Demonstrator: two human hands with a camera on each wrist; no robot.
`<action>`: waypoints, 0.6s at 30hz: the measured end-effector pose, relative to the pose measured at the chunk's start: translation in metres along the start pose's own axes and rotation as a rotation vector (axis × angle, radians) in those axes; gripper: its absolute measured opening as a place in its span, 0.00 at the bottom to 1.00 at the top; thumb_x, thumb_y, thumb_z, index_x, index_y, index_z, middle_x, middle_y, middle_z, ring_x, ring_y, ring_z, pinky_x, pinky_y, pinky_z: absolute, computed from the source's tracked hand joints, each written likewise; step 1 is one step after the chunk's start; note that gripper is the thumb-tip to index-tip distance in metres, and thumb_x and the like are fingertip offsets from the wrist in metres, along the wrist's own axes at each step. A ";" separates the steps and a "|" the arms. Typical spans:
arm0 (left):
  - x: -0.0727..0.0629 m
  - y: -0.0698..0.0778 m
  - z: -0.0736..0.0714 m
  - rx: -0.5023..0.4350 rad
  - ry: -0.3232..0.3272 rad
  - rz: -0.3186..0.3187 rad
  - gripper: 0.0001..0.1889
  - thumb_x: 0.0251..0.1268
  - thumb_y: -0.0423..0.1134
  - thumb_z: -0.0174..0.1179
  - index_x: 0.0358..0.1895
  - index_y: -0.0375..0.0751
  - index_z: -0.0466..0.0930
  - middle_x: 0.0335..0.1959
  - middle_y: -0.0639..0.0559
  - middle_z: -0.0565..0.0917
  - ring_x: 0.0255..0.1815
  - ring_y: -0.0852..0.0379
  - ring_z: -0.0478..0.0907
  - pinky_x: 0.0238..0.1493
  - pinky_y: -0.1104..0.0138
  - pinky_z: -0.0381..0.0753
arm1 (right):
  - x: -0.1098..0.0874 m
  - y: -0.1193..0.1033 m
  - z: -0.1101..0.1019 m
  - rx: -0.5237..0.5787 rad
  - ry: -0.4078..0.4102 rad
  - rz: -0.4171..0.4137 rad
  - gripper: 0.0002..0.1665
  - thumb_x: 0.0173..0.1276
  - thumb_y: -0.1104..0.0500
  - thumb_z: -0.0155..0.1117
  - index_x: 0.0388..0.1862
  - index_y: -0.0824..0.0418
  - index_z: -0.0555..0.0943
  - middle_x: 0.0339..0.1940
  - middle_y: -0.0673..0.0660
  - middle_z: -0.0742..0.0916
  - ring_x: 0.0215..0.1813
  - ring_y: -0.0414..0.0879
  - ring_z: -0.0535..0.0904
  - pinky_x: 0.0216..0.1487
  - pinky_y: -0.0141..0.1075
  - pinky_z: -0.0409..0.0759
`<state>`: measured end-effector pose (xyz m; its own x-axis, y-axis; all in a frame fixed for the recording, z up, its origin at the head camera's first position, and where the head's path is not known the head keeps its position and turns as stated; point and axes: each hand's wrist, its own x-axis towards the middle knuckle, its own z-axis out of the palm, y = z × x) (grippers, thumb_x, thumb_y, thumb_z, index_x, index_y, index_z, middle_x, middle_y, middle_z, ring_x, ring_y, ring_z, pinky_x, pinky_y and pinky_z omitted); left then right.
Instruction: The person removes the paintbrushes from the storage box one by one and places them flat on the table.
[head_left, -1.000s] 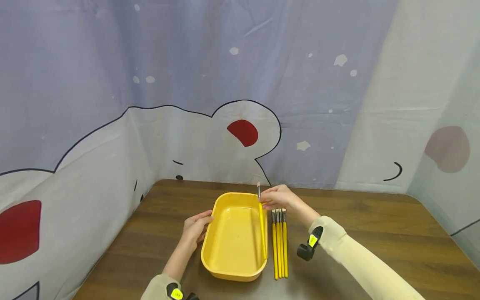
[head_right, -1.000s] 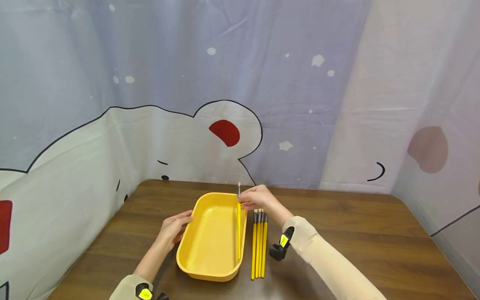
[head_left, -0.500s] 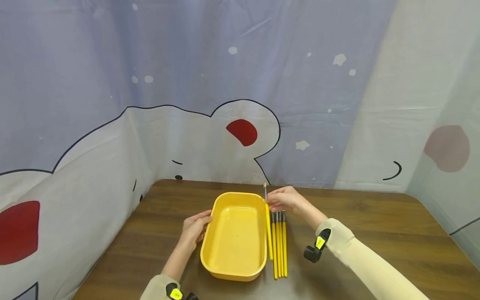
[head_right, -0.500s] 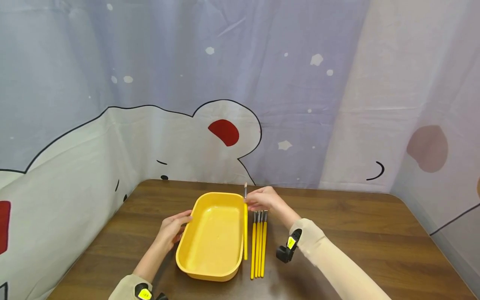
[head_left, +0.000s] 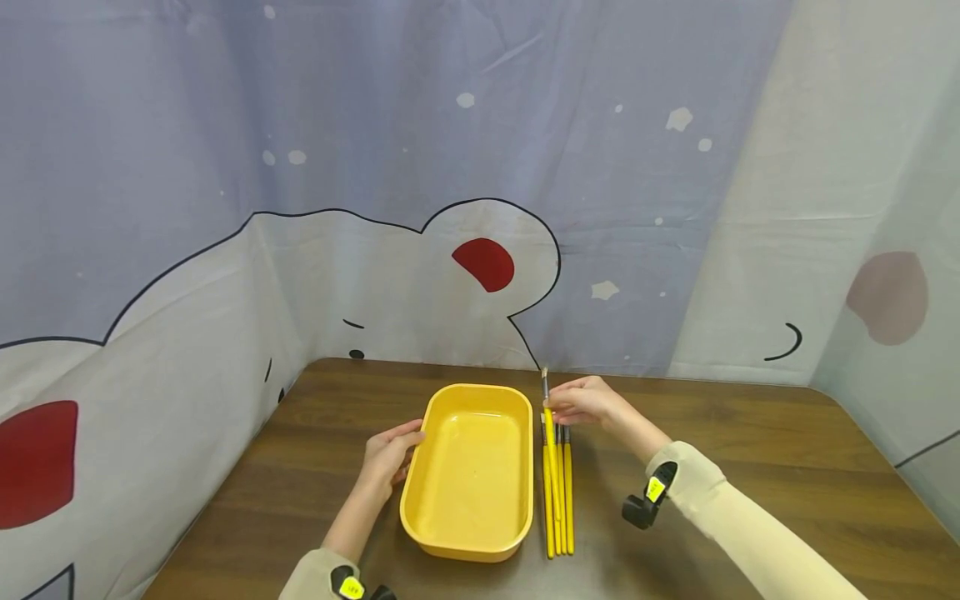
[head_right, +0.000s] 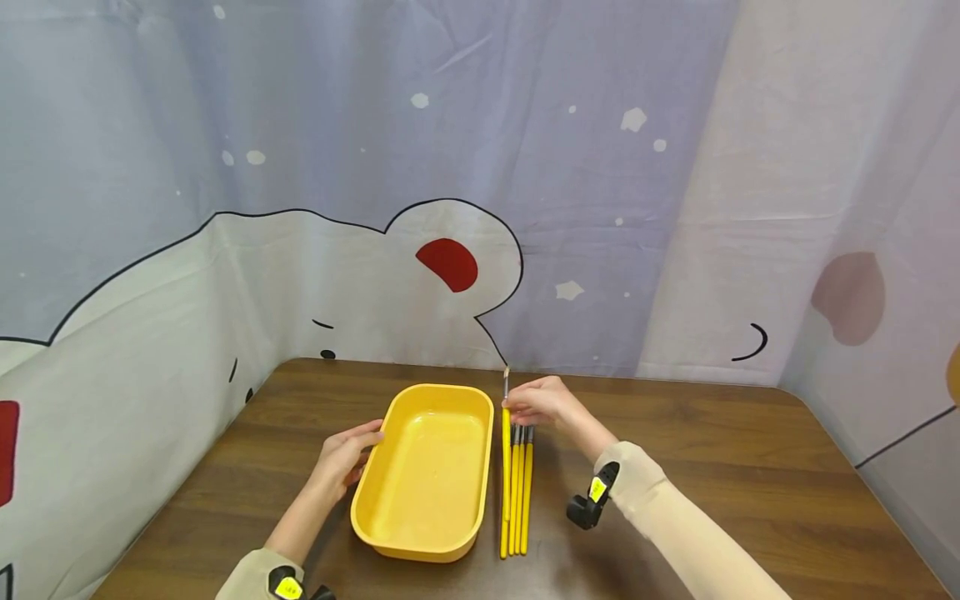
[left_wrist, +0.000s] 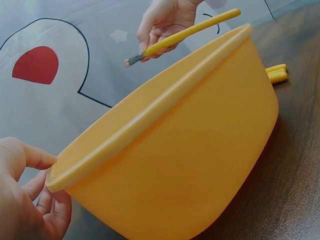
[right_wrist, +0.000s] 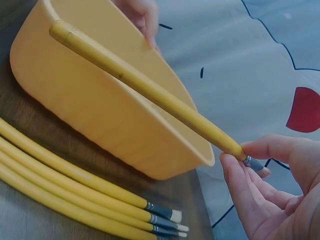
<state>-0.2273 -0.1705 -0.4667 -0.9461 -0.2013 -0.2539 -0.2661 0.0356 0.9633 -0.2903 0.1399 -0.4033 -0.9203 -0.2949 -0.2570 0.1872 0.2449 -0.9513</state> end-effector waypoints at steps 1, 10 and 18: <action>0.000 0.000 0.000 0.000 0.000 0.000 0.21 0.62 0.38 0.61 0.59 0.38 0.78 0.27 0.57 0.85 0.18 0.67 0.75 0.16 0.78 0.66 | -0.001 0.001 -0.001 0.003 -0.004 0.000 0.26 0.60 0.64 0.66 0.54 0.79 0.74 0.30 0.52 0.88 0.27 0.38 0.84 0.33 0.28 0.84; 0.000 0.001 0.000 -0.001 -0.002 -0.002 0.21 0.62 0.39 0.61 0.59 0.38 0.78 0.29 0.55 0.85 0.19 0.67 0.74 0.17 0.78 0.68 | 0.001 0.010 -0.011 -0.012 0.044 0.055 0.28 0.62 0.64 0.64 0.58 0.78 0.72 0.33 0.54 0.89 0.28 0.39 0.85 0.35 0.30 0.85; 0.000 0.000 -0.001 0.008 -0.009 0.000 0.22 0.63 0.39 0.61 0.60 0.39 0.77 0.25 0.57 0.85 0.16 0.67 0.71 0.15 0.78 0.65 | -0.002 0.016 -0.020 0.002 0.047 0.082 0.26 0.65 0.64 0.62 0.59 0.78 0.72 0.29 0.50 0.87 0.28 0.38 0.84 0.33 0.27 0.84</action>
<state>-0.2269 -0.1711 -0.4663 -0.9478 -0.1921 -0.2543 -0.2671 0.0434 0.9627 -0.2918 0.1628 -0.4150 -0.9168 -0.2303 -0.3262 0.2636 0.2646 -0.9276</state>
